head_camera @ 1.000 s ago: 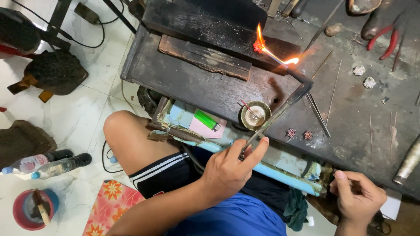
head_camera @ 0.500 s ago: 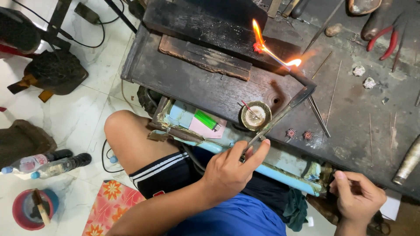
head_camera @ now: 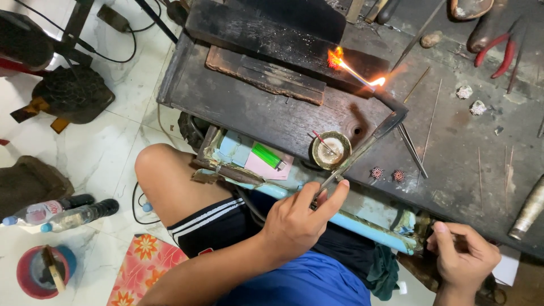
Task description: Soldering small metal jewelry components on a workbench using a gas torch and tweezers.
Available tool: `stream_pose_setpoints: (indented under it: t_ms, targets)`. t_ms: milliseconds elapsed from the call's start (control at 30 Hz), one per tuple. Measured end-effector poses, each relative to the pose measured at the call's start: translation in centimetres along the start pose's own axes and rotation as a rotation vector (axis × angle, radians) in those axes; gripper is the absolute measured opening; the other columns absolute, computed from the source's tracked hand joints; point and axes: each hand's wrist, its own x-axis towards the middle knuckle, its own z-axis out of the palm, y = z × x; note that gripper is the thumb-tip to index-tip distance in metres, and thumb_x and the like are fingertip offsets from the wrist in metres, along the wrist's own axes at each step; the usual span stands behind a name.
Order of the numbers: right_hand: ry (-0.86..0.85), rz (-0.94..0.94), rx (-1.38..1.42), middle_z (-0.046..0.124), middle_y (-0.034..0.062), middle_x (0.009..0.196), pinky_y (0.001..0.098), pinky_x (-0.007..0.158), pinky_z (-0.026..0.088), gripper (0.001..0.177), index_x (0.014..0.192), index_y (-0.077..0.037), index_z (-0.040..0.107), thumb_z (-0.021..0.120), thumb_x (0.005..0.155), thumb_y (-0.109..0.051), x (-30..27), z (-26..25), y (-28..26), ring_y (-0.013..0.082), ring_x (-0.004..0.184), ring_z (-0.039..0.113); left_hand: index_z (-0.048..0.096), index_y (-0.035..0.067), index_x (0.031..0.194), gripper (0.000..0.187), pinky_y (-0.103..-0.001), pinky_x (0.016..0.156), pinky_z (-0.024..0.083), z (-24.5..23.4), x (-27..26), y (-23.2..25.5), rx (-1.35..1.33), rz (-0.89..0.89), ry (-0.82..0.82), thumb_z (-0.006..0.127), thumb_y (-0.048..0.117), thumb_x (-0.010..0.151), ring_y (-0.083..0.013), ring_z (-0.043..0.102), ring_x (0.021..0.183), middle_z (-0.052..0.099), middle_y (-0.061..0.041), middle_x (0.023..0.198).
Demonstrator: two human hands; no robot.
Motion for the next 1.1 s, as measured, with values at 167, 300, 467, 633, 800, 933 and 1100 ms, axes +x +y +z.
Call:
stream_pose_setpoints:
  t_ms: [167, 300, 467, 633, 800, 933, 1100]
  targets:
    - [0.000, 0.010, 0.011, 0.059, 0.0152, 0.067, 0.0258, 0.059, 0.046, 0.017, 0.093, 0.009, 0.066, 0.069, 0.108, 0.003, -0.07, 0.01, 0.08, 0.0178, 0.057, 0.057, 0.067, 0.017, 0.132, 0.038, -0.034, 0.040, 0.045, -0.09, 0.02, -0.01, -0.029, -0.006, -0.010, 0.060, -0.003, 0.100, -0.0183, 0.056, 0.049, 0.058, -0.007, 0.095]
    - [0.003, 0.011, -0.001, 0.060, 0.0150, 0.069, 0.0261, 0.060, 0.047, 0.017, 0.093, 0.009, 0.066, 0.070, 0.109, 0.002, -0.11, -0.04, 0.18, 0.0185, 0.059, 0.058, 0.067, 0.016, 0.133, 0.038, -0.034, 0.041, 0.045, -0.12, 0.05, -0.07, -0.036, 0.001, -0.014, 0.060, -0.003, 0.101, -0.0187, 0.056, 0.049, 0.058, -0.008, 0.095]
    - [-0.004, 0.007, -0.001, 0.060, 0.0166, 0.069, 0.0276, 0.060, 0.048, 0.017, 0.094, 0.011, 0.067, 0.069, 0.108, 0.003, -0.03, -0.06, -0.08, 0.0202, 0.060, 0.059, 0.067, 0.017, 0.133, 0.039, -0.033, 0.040, 0.045, 0.03, 0.03, -0.12, -0.025, 0.000, -0.007, 0.060, -0.004, 0.101, -0.0177, 0.056, 0.049, 0.057, -0.007, 0.094]
    - [-0.002, 0.020, 0.006, 0.059, 0.0148, 0.067, 0.0256, 0.058, 0.046, 0.017, 0.093, 0.009, 0.066, 0.069, 0.109, 0.002, -0.07, -0.01, -0.09, 0.0176, 0.058, 0.057, 0.067, 0.017, 0.133, 0.038, -0.033, 0.039, 0.044, 0.13, 0.01, -0.21, -0.019, -0.006, -0.004, 0.060, -0.003, 0.101, -0.0180, 0.056, 0.049, 0.058, -0.007, 0.093]
    - [0.000, -0.002, -0.010, 0.061, 0.0155, 0.069, 0.0265, 0.061, 0.047, 0.017, 0.095, 0.009, 0.067, 0.070, 0.109, 0.001, -0.07, -0.08, 0.25, 0.0191, 0.060, 0.059, 0.068, 0.016, 0.130, 0.037, -0.034, 0.038, 0.043, 0.11, 0.19, -0.24, -0.004, -0.008, 0.006, 0.059, -0.004, 0.100, -0.0181, 0.055, 0.048, 0.059, -0.007, 0.092]
    - [0.004, 0.001, -0.005, 0.060, 0.0153, 0.069, 0.0266, 0.060, 0.047, 0.017, 0.094, 0.009, 0.066, 0.070, 0.109, 0.002, -0.08, 0.00, 0.16, 0.0188, 0.059, 0.058, 0.068, 0.017, 0.131, 0.039, -0.033, 0.038, 0.043, 0.26, 0.10, -0.32, -0.002, -0.011, 0.011, 0.060, -0.004, 0.099, -0.0179, 0.054, 0.048, 0.058, -0.006, 0.092]
    - [-0.004, -0.015, -0.002, 0.060, 0.0160, 0.068, 0.0269, 0.060, 0.047, 0.016, 0.094, 0.010, 0.066, 0.069, 0.109, 0.004, 0.03, 0.05, -0.13, 0.0188, 0.058, 0.058, 0.068, 0.016, 0.130, 0.037, -0.032, 0.039, 0.044, 0.23, 0.14, -0.39, 0.010, -0.004, 0.015, 0.060, -0.004, 0.100, -0.0172, 0.055, 0.049, 0.059, -0.007, 0.093]
